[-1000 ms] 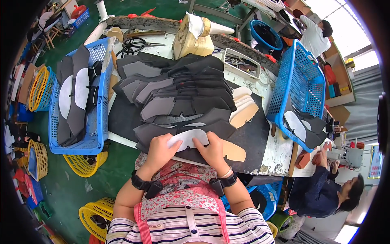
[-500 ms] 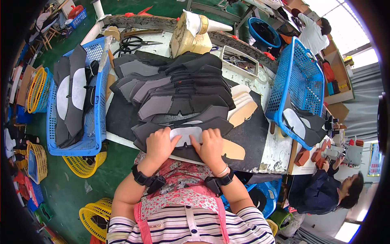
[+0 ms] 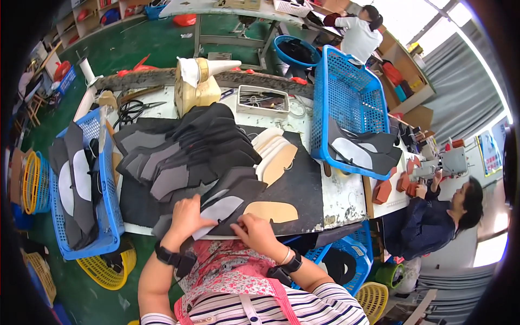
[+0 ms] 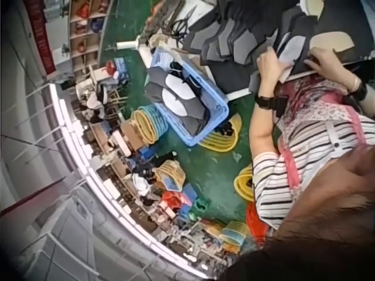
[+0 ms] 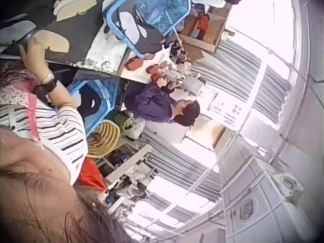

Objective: The person repeatedly aligns a white fabric piece and a tan piece onto a black fabric piece by hand. Finally, the person gathers a stack of the black fabric pieces and secures them with a rubber band.

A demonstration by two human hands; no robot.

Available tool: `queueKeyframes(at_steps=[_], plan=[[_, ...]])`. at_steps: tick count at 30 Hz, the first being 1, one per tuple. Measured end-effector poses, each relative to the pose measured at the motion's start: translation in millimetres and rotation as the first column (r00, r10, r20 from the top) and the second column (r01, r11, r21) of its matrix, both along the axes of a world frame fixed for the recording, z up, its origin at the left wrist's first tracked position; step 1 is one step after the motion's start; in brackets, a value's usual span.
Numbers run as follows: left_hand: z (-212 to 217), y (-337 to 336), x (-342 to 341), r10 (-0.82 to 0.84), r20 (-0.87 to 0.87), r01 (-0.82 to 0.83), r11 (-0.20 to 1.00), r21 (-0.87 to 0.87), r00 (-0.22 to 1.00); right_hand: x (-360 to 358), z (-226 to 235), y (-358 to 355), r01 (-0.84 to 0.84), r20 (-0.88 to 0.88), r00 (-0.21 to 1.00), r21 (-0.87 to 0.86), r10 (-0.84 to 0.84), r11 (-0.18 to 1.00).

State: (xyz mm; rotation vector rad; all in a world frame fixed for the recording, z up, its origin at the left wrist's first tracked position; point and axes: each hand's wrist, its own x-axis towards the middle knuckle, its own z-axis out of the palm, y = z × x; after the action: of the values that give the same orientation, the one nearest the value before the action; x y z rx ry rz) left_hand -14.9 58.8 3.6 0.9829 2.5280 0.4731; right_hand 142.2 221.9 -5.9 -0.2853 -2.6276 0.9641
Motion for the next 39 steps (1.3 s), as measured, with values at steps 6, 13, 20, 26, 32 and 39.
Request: queueKeyframes(at_steps=[6,13,20,26,32,39], plan=[[21.4,-27.4,29.8,-0.014,0.155,-0.042,0.935,0.353,0.988,4.9,43.9,15.3,0.131,0.222,0.975,-0.456,-0.03,0.881],[74.7,23.8,42.6,-0.281,0.404,0.055,0.871,0.488,0.87,9.7,109.0,57.9,0.027,-0.059,0.983,-0.887,-0.173,0.46],[83.1,70.5,66.3,-0.444,0.468,0.137,0.821,0.555,0.764,49.5,119.2,112.9,-0.198,-0.027,0.98,-0.258,0.197,0.946],[69.2,72.3,44.8,0.09,-0.283,0.142,0.699,0.701,0.955,72.7,216.6,197.3,0.402,-0.432,0.803,-0.116,-0.411,0.908],[31.0,47.0,33.4,0.098,-0.19,0.036,0.802,0.596,0.977,-23.0,246.6,287.1,0.639,-0.711,0.703,0.624,-0.012,0.449],[14.7,25.1,31.0,0.027,-0.168,0.066,0.849,0.524,0.985,-60.7,76.5,439.3,-0.043,0.361,0.829,0.803,-0.427,0.595]])
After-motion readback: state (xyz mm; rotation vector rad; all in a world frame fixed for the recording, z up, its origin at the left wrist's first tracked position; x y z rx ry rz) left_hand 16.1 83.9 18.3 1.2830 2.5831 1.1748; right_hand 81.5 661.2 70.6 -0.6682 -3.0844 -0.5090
